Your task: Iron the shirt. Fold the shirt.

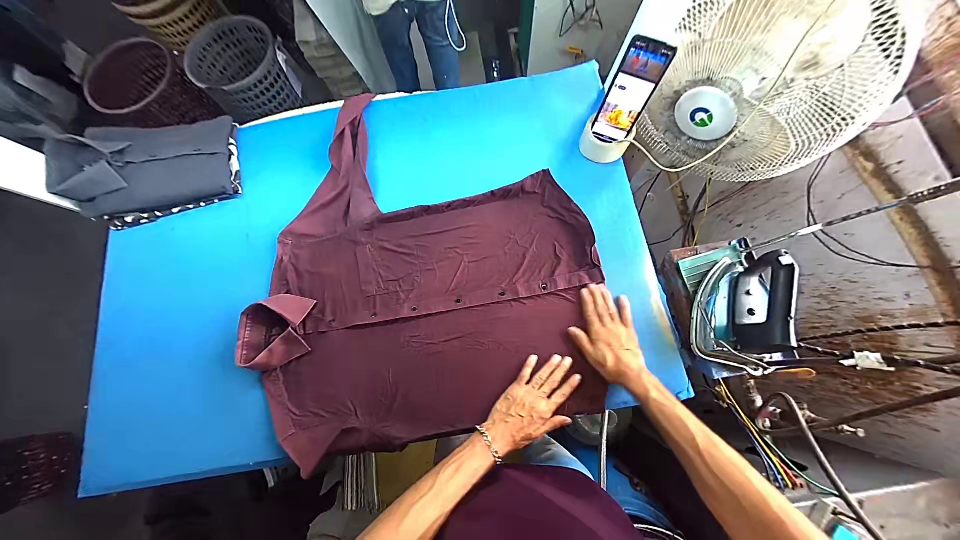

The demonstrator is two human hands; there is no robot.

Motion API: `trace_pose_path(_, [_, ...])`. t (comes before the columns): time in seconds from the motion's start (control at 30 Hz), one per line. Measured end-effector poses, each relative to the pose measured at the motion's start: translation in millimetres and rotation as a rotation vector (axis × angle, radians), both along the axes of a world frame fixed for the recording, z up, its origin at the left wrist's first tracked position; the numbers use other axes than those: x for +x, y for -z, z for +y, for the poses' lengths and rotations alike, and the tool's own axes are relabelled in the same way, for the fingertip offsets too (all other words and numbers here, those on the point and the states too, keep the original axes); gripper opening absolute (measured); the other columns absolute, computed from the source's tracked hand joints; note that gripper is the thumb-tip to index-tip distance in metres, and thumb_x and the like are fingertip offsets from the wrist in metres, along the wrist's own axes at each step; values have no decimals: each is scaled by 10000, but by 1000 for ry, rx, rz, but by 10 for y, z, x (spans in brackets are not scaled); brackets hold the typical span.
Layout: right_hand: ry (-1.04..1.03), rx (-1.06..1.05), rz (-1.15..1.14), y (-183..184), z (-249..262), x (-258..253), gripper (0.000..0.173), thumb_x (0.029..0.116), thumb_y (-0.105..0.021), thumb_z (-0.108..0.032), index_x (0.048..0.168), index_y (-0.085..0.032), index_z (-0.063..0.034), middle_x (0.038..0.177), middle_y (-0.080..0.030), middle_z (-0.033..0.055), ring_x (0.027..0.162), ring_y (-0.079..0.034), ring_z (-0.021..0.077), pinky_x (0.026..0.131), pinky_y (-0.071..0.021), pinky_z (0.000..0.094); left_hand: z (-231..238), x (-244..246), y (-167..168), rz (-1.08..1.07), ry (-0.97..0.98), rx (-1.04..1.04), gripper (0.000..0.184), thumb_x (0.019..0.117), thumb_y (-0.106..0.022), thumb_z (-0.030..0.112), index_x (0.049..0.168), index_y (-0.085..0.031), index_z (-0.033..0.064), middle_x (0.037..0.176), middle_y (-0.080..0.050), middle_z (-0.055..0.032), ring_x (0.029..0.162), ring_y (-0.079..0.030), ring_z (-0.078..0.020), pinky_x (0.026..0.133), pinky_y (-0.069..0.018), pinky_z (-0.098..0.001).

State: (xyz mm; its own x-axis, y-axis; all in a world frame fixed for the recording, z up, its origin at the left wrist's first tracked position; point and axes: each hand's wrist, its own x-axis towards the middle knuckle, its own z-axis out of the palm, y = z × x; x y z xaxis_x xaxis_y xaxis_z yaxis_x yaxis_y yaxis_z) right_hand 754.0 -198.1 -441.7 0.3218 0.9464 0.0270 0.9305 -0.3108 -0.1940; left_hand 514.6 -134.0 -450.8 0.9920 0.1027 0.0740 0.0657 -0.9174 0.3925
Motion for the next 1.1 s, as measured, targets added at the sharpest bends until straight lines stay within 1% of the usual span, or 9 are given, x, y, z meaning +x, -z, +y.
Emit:
trace_pose_path(0.3, [125, 1, 187, -184, -164, 298, 674, 1097, -266, -493, 1622, -309, -71, 1701, -272, 77, 1579, -223, 221, 1275, -145, 579, -432, 420, 27, -6, 83, 31, 806, 1042, -406, 598, 1630, -275, 62, 1717, -216, -84, 1595, -160, -209, 1289, -141, -540])
trace_pose_path(0.4, [388, 154, 118, -758, -265, 637, 548, 1072, -485, -348, 1495, -480, 1, 1548, -476, 213, 1450, -434, 384, 1214, -285, 629, -440, 427, 45, -13, 85, 37, 803, 1038, -465, 556, 1632, -262, 56, 1718, -211, -86, 1595, -158, -214, 1290, -151, -544])
trace_pose_path(0.47, [668, 288, 42, -1107, -336, 919, 676, 1034, -551, -363, 1520, -383, 77, 1559, -389, 323, 1451, -369, 500, 1190, -295, 658, -482, 437, 51, -12, 64, 40, 814, 1030, -496, 539, 1631, -257, 44, 1718, -206, -97, 1596, -158, -223, 1288, -153, -556])
trace_pose_path(0.53, [927, 318, 105, -1171, -383, 1209, 839, 1027, -515, -505, 1545, -271, 109, 1558, -312, 388, 1443, -330, 555, 1160, -308, 683, -548, 416, 54, -10, 37, 42, 845, 1013, -517, 553, 1623, -268, 25, 1713, -212, -122, 1593, -170, -237, 1284, -160, -561])
trace_pose_path(0.6, [1077, 208, 143, -1069, -480, 1453, 877, 1018, -403, -651, 1493, -348, 85, 1435, -425, 415, 1318, -452, 587, 1015, -392, 741, -581, 410, 73, -6, 32, 48, 874, 1001, -535, 561, 1623, -257, 14, 1715, -195, -134, 1595, -161, -239, 1285, -153, -559])
trace_pose_path(0.7, [1150, 171, 347, -1058, -661, 1722, 802, 1030, -286, -696, 1162, -649, 7, 1024, -695, 280, 895, -689, 448, 761, -523, 684, -583, 433, 70, -1, 39, 41, 907, 984, -562, 569, 1624, -249, 9, 1717, -183, -141, 1597, -149, -244, 1287, -146, -560])
trace_pose_path(0.8, [1139, 284, 734, -1129, -742, 1794, 754, 1018, -354, -717, 959, -671, -36, 699, -638, 68, 530, -603, 174, 538, -556, 406, -532, 417, -3, 42, 70, -33, 936, 982, -540, 602, 1626, -229, -3, 1718, -171, -148, 1601, -127, -249, 1289, -113, -562])
trace_pose_path(0.97, [1132, 372, 822, -1084, -795, 1806, 634, 982, -490, -703, 910, -651, -94, 627, -590, -2, 473, -565, 122, 469, -535, 334, -260, 94, -282, 102, 62, -278, 671, 1088, -353, 526, 1536, -452, 36, 1663, -355, -87, 1563, -272, -216, 1282, -194, -512])
trace_pose_path(1.1, [1144, 371, 765, -1059, -785, 1791, 633, 986, -478, -705, 885, -652, -105, 605, -580, -8, 457, -555, 117, 452, -520, 326, -33, -497, -132, 78, 15, -253, 622, 1091, -389, 463, 1614, -344, 128, 1717, -228, -31, 1591, -164, -174, 1299, -138, -503])
